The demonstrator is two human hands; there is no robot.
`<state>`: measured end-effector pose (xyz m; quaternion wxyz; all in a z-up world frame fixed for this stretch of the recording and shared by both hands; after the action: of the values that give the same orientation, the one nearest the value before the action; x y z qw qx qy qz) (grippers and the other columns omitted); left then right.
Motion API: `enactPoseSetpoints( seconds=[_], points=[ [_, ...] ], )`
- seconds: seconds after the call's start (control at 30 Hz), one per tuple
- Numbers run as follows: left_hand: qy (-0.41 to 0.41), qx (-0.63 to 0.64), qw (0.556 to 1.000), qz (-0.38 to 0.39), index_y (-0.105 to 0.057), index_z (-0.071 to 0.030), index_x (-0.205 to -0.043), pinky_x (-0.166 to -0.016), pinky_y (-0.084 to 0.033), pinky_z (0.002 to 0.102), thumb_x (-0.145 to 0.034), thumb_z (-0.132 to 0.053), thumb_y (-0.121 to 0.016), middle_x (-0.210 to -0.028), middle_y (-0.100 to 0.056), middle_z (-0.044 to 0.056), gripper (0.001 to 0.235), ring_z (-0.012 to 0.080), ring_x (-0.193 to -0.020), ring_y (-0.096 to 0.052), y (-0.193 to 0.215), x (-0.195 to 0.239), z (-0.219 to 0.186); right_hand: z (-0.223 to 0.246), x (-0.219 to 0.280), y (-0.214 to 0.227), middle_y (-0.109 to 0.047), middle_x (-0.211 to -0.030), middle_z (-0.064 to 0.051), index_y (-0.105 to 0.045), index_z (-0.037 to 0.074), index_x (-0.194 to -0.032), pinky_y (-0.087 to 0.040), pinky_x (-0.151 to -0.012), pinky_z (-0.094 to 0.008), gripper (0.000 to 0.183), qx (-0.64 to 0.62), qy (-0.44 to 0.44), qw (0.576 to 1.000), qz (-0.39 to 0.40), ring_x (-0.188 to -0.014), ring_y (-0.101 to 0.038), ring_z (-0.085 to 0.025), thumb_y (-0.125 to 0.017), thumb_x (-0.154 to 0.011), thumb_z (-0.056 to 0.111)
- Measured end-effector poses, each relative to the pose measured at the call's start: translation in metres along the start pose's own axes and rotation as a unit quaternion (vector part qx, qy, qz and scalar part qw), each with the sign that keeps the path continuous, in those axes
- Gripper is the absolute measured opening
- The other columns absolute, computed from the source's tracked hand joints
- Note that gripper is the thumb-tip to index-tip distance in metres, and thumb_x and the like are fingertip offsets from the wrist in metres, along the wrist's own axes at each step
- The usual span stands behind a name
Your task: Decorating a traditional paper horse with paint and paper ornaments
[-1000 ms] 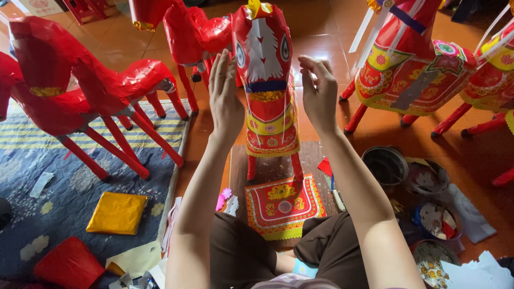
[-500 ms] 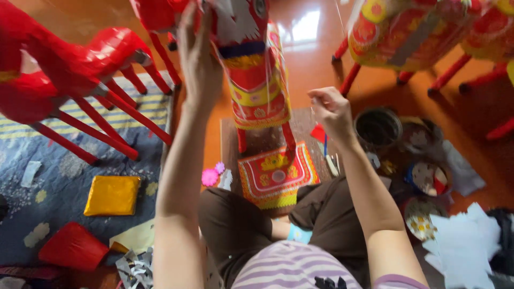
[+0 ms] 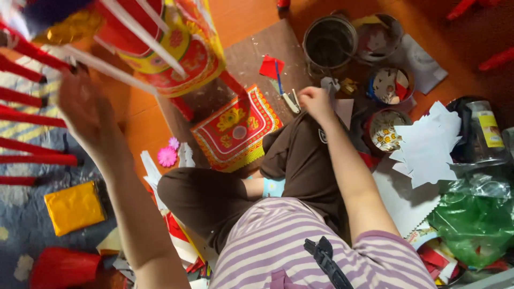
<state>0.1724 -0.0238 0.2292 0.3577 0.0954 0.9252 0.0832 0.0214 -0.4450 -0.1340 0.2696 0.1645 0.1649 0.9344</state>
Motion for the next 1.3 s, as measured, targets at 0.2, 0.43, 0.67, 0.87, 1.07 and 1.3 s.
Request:
enactPoseSetpoints(
  seconds=[0.2, 0.43, 0.67, 0.87, 1.07, 1.3],
  points=[
    [0.145, -0.01, 0.985, 0.099, -0.046, 0.0, -0.128, -0.102, -0.038, 0.037, -0.1, -0.014, -0.053, -0.119, -0.056, 0.02, 0.032, 0.0287, -0.113, -0.051, 0.003, 0.091, 0.009, -0.05, -0.089, -0.124, -0.074, -0.095, -0.009, -0.077, 0.017, -0.095, -0.055, -0.085, -0.042, 0.023, 0.243, 0.066, 0.965, 0.068, -0.096, -0.069, -0.032, -0.058, -0.085, 0.026],
    [0.379, 0.065, 0.919, 0.085, -0.036, -0.006, -0.147, -0.1, -0.041, 0.046, -0.091, 0.002, -0.048, -0.117, -0.064, 0.026, 0.058, 0.0339, -0.112, -0.061, 0.056, 0.182, 0.065, -0.077, -0.131, -0.147, -0.07, -0.091, -0.024, -0.069, -0.007, -0.096, -0.056, -0.084, -0.048, 0.021, 0.348, 0.032, 0.937, -0.008, -0.093, -0.07, -0.041, -0.059, -0.083, 0.005],
    [0.325, 0.114, 0.933, 0.102, -0.021, -0.008, -0.153, -0.107, -0.034, 0.054, -0.085, -0.012, -0.063, -0.129, -0.058, 0.027, 0.08, 0.0359, -0.127, -0.052, 0.022, 0.103, 0.035, -0.02, -0.109, -0.103, -0.068, -0.101, -0.029, -0.065, -0.005, -0.102, -0.051, -0.088, -0.053, 0.034, 0.234, -0.068, 0.969, -0.043, -0.103, -0.065, -0.045, -0.061, -0.08, 0.02],
    [0.157, 0.274, 0.949, 0.014, -0.005, -0.016, -0.156, -0.11, -0.025, 0.065, -0.088, -0.013, -0.068, -0.139, -0.041, 0.035, 0.092, 0.0485, -0.133, -0.037, -0.015, -0.005, 0.002, 0.045, -0.066, -0.069, -0.071, -0.079, -0.014, -0.067, 0.01, -0.094, -0.053, -0.072, -0.044, 0.021, 0.096, -0.003, 0.994, -0.06, -0.078, -0.071, -0.033, -0.061, -0.08, 0.026],
    [0.215, 0.291, 0.93, -0.062, -0.009, -0.024, -0.154, -0.105, -0.031, 0.069, -0.098, -0.041, -0.066, -0.128, -0.051, 0.032, 0.082, 0.05, -0.126, -0.048, -0.023, -0.044, 0.021, 0.054, -0.041, -0.039, -0.067, -0.064, -0.007, -0.072, 0.018, -0.096, -0.051, -0.049, -0.027, 0.014, 0.014, 0.061, 0.996, -0.06, -0.051, -0.064, -0.017, -0.066, -0.084, 0.019],
    [0.149, -0.053, 0.977, -0.14, -0.036, -0.009, -0.146, -0.1, -0.036, 0.056, -0.095, -0.05, -0.067, -0.121, -0.038, 0.022, 0.072, 0.0366, -0.116, -0.039, 0.022, -0.046, -0.007, 0.078, -0.006, -0.022, -0.059, -0.057, -0.009, -0.066, 0.002, -0.099, -0.045, -0.034, -0.021, 0.011, -0.156, 0.109, 0.982, -0.012, -0.041, -0.055, -0.013, -0.065, -0.089, 0.005]
  ],
)
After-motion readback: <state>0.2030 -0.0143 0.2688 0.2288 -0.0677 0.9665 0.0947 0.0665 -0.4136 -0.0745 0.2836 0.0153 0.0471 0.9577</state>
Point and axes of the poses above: each hand's wrist, its own x-axis away from the middle knuckle, its own y-axis out of the back of the hand, z = x × y, the point moved 8 cm from there along -x, towards the middle knuckle
